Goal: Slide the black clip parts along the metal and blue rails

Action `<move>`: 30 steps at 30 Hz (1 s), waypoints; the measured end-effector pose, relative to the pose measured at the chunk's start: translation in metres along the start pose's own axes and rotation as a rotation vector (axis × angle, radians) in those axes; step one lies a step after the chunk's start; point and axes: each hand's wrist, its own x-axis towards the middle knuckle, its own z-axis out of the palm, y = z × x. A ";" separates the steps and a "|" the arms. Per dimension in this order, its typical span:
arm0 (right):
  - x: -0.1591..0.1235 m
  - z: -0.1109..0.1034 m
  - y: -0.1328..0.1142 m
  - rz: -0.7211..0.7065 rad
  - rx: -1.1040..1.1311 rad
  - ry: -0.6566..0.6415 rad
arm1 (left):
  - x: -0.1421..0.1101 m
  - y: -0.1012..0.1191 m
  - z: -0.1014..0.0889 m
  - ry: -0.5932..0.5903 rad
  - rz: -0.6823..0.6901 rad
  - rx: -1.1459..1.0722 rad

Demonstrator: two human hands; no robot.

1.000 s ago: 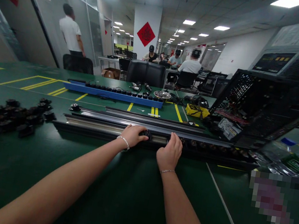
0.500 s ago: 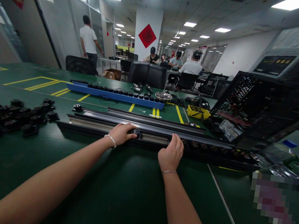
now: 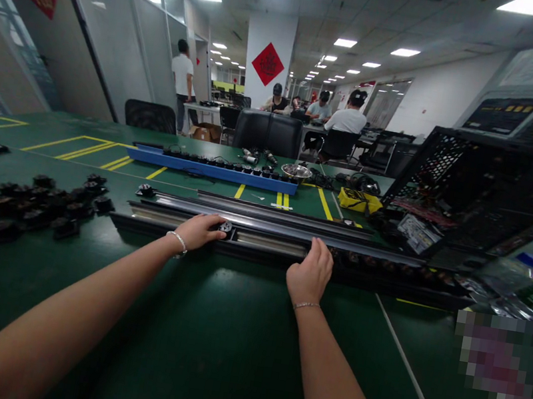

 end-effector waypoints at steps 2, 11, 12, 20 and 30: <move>0.000 0.000 -0.001 0.000 -0.004 0.005 | -0.003 -0.007 -0.004 -0.006 -0.002 -0.002; -0.001 -0.001 -0.001 0.013 -0.004 0.005 | -0.015 -0.035 -0.021 -0.027 -0.056 -0.033; -0.001 -0.001 -0.001 0.013 -0.002 0.005 | -0.015 -0.038 -0.022 -0.026 -0.061 -0.035; -0.001 0.000 0.000 0.013 0.016 0.006 | -0.018 -0.055 -0.025 -0.016 -0.066 -0.050; -0.001 0.000 -0.001 0.004 -0.008 0.010 | -0.023 -0.073 -0.031 -0.002 -0.045 -0.084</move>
